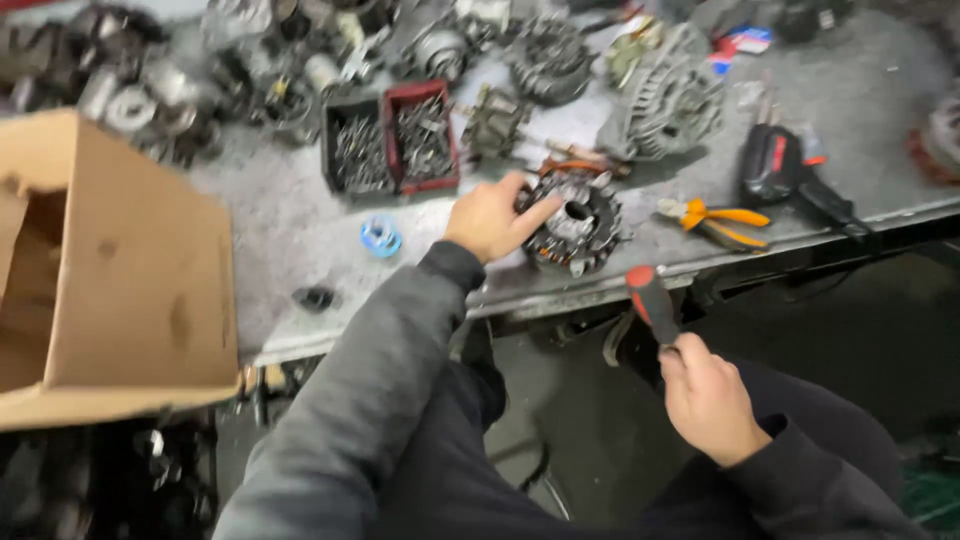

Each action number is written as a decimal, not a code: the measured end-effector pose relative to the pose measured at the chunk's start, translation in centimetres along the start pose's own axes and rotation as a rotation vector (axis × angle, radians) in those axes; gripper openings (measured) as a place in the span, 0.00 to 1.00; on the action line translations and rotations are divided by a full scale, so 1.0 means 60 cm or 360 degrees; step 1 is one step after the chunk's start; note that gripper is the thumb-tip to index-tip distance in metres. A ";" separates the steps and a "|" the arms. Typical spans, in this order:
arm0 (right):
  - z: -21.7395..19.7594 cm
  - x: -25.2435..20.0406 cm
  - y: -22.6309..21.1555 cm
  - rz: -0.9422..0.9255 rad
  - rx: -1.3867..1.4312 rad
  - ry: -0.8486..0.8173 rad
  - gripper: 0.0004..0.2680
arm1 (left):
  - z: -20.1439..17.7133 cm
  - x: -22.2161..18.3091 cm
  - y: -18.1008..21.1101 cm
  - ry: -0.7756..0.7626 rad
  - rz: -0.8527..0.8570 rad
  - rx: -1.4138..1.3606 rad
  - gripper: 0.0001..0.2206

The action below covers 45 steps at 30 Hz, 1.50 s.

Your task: Disassembling and assembling various alternator components using hand tools on a workbench.

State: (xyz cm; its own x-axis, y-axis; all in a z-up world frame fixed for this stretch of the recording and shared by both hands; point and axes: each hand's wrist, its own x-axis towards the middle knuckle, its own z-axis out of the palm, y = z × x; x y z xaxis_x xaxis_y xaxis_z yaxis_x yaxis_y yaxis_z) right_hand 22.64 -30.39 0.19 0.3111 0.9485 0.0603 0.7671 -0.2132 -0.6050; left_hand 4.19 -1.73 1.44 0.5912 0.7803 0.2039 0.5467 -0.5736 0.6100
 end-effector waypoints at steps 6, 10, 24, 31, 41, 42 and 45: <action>0.004 -0.005 0.003 0.0031 0.0022 0.0015 0.06 | 0.002 0.012 0.009 0.0055 0.0060 0.0030 0.29; 0.028 0.006 0.027 0.0236 -0.0157 -0.0338 0.07 | -0.002 -0.006 0.000 -0.0017 0.0000 0.0002 0.29; 0.054 0.009 0.072 0.0242 0.0121 -0.0074 0.09 | -0.027 -0.027 0.012 -0.0045 -0.0070 0.0064 0.32; 0.014 0.015 0.033 0.0413 0.0260 0.0033 0.11 | -0.038 -0.018 0.047 0.0198 0.0566 0.0044 0.42; 0.006 0.019 0.043 0.0377 0.0437 0.0081 0.10 | -0.016 -0.015 0.030 0.0082 0.0591 0.0187 0.31; 0.007 0.019 0.050 0.0372 0.0501 0.0079 0.10 | -0.020 -0.016 0.032 0.0060 0.0641 0.0177 0.26; 0.004 0.019 0.053 0.0383 0.0548 0.0095 0.10 | -0.011 -0.009 0.025 -0.0043 0.0665 0.0135 0.16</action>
State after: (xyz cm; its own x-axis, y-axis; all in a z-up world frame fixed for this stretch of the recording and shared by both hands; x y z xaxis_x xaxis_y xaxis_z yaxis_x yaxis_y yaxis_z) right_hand 25.29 -29.91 -1.85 0.4981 0.8638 -0.0750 0.4395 -0.3261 -0.8369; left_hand 4.31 -2.85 2.75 0.7872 0.4700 0.3993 0.3027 -0.8586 0.4138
